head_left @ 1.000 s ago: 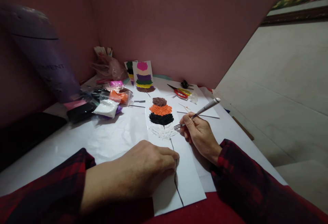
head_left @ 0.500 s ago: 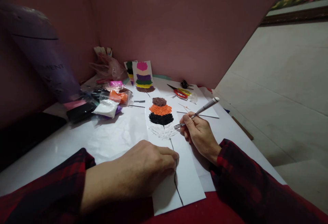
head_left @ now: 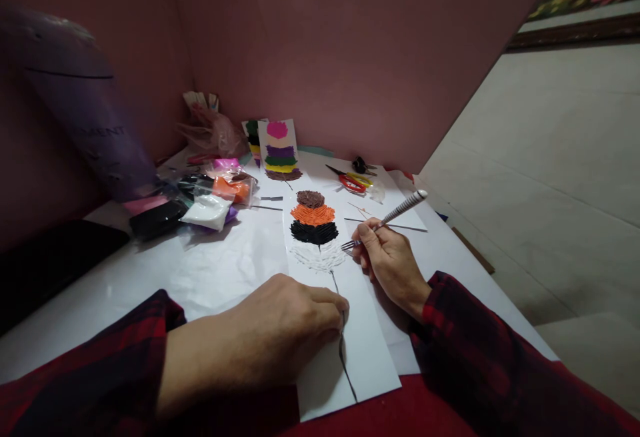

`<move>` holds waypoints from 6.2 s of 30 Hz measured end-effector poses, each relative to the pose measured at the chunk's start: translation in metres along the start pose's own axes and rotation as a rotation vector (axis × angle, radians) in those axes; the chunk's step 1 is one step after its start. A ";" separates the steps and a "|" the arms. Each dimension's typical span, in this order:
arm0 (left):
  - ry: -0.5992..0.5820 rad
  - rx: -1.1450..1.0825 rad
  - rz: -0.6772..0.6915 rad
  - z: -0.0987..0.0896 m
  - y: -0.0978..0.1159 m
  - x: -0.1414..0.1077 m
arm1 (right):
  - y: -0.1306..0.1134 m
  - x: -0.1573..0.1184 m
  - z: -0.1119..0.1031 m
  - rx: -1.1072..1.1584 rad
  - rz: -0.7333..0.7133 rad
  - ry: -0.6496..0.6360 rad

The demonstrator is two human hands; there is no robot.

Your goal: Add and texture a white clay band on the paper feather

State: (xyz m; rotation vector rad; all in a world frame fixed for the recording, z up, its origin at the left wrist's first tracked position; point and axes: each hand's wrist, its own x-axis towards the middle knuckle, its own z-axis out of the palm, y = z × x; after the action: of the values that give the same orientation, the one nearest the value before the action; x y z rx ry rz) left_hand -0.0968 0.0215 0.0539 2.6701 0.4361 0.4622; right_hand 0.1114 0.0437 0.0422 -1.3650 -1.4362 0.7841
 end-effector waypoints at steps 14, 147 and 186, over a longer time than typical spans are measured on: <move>-0.055 -0.067 -0.027 -0.002 0.000 0.002 | 0.000 0.000 0.001 0.097 -0.002 0.040; -0.061 -0.076 -0.029 0.000 -0.001 0.000 | -0.003 -0.006 0.000 0.023 -0.060 -0.150; -0.110 -0.090 -0.056 0.000 -0.002 0.000 | -0.003 -0.009 -0.001 0.018 -0.087 -0.205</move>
State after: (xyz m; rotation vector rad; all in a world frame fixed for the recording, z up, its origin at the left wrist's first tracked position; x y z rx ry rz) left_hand -0.0972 0.0239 0.0533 2.5741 0.4453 0.3097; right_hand 0.1106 0.0346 0.0439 -1.2276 -1.6323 0.8983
